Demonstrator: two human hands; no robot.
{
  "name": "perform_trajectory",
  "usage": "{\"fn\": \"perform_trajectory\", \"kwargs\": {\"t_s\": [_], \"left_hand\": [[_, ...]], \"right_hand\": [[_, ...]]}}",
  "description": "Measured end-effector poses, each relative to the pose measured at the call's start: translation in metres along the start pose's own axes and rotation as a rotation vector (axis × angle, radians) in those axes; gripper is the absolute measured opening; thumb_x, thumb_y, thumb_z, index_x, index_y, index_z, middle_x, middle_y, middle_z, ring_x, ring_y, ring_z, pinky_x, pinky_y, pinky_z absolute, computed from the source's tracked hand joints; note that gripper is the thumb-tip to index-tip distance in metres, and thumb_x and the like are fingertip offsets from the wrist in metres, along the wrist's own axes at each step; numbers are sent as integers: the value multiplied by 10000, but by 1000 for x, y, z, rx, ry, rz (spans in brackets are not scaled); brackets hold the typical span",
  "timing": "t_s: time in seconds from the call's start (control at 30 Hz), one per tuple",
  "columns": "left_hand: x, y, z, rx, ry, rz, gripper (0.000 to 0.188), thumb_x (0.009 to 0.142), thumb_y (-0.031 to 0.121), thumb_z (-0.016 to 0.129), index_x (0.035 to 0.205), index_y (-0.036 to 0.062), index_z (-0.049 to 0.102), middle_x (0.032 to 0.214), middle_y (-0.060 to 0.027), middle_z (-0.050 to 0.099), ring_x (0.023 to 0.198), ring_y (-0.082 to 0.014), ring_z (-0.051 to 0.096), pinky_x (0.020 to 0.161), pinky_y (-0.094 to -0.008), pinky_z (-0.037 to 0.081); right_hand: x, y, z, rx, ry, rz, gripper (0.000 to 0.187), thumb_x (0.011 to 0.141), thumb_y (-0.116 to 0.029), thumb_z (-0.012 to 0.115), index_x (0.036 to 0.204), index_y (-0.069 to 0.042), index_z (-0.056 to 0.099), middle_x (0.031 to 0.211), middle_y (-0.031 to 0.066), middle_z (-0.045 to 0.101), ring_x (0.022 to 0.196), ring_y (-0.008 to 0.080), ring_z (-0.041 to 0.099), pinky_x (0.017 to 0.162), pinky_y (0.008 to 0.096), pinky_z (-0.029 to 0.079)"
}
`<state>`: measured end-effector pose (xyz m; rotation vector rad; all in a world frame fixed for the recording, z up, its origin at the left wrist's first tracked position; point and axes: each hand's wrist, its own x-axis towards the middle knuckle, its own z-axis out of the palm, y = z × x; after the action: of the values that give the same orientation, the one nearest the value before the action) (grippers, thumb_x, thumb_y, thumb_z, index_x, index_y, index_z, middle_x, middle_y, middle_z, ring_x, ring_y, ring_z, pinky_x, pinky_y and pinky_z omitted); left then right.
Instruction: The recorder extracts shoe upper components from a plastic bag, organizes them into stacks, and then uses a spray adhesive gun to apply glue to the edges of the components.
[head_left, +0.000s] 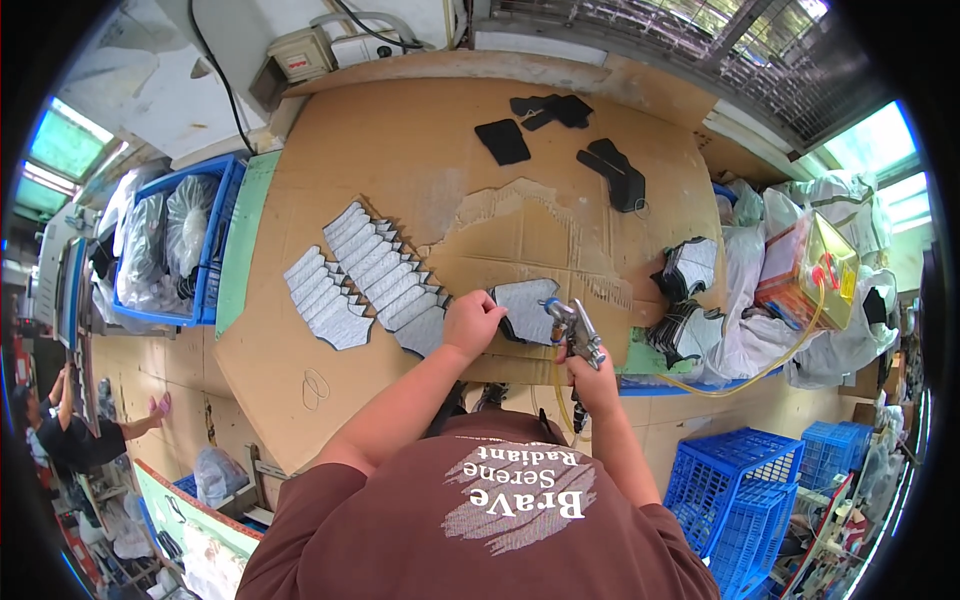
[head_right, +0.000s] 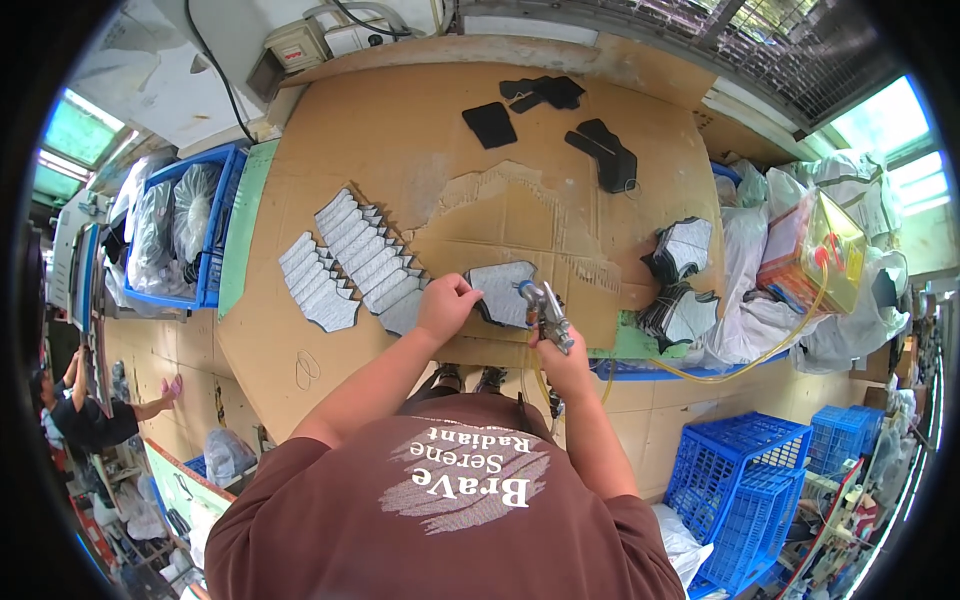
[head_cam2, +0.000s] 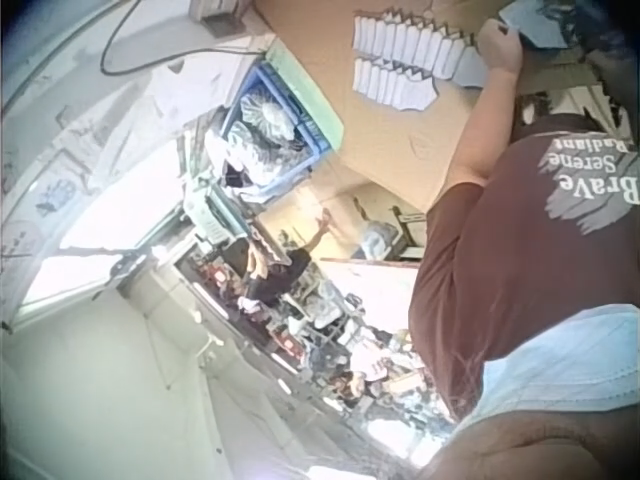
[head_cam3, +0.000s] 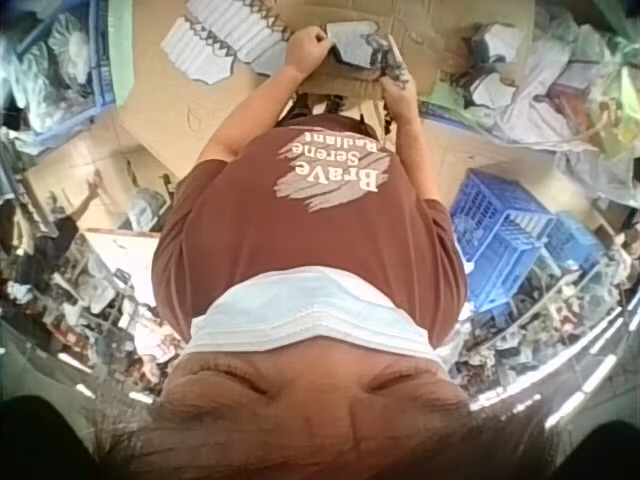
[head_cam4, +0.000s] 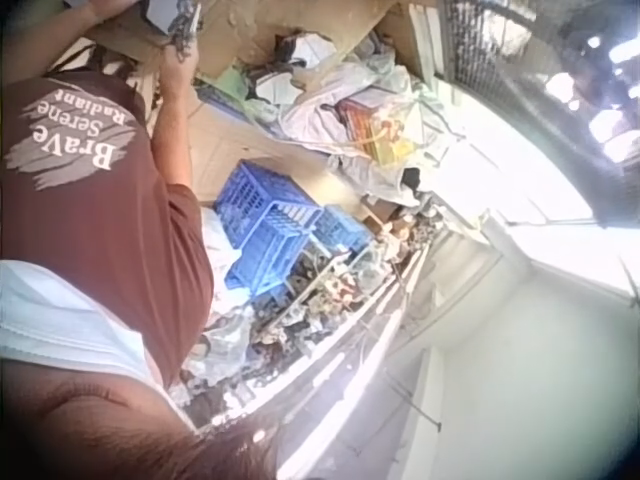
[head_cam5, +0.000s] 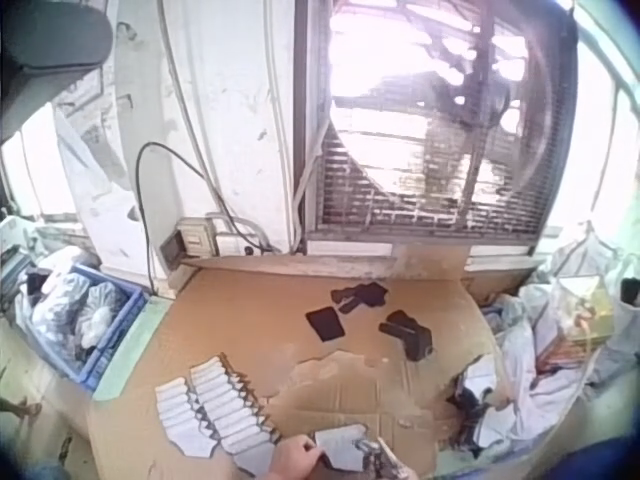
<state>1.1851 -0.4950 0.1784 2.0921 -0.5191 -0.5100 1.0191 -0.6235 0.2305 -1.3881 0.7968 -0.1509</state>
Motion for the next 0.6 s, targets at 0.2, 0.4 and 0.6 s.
{"fn": "perform_trajectory", "kwargs": {"t_s": [0.2, 0.4, 0.6], "left_hand": [[1, -2, 1, -18, -10, -3, 208, 698, 213, 672, 670, 29, 580, 623, -115, 589, 575, -249, 554, 549, -336, 431], [-2, -7, -4, -112, -19, -12, 209, 712, 193, 674, 677, 17, 568, 609, -81, 569, 573, -184, 552, 534, -303, 426], [-21, -49, -41, -648, 108, -305, 123, 758, 78, 627, 725, -3, 542, 642, -80, 580, 576, -158, 586, 515, -270, 470]], "right_hand": [[-1, -3, 19, -29, -98, -23, 166, 735, -24, 477, 885, -11, 546, 753, 17, 558, 728, 99, 515, 711, 250, 417], [0, -4, 26, -36, -132, -53, 244, 740, -17, 478, 973, -20, 551, 772, 11, 564, 733, 94, 510, 716, 242, 412], [-6, 4, 3, 51, -57, -41, 263, 727, -17, 485, 973, -47, 572, 833, 12, 597, 579, 47, 457, 499, 204, 379]]}}
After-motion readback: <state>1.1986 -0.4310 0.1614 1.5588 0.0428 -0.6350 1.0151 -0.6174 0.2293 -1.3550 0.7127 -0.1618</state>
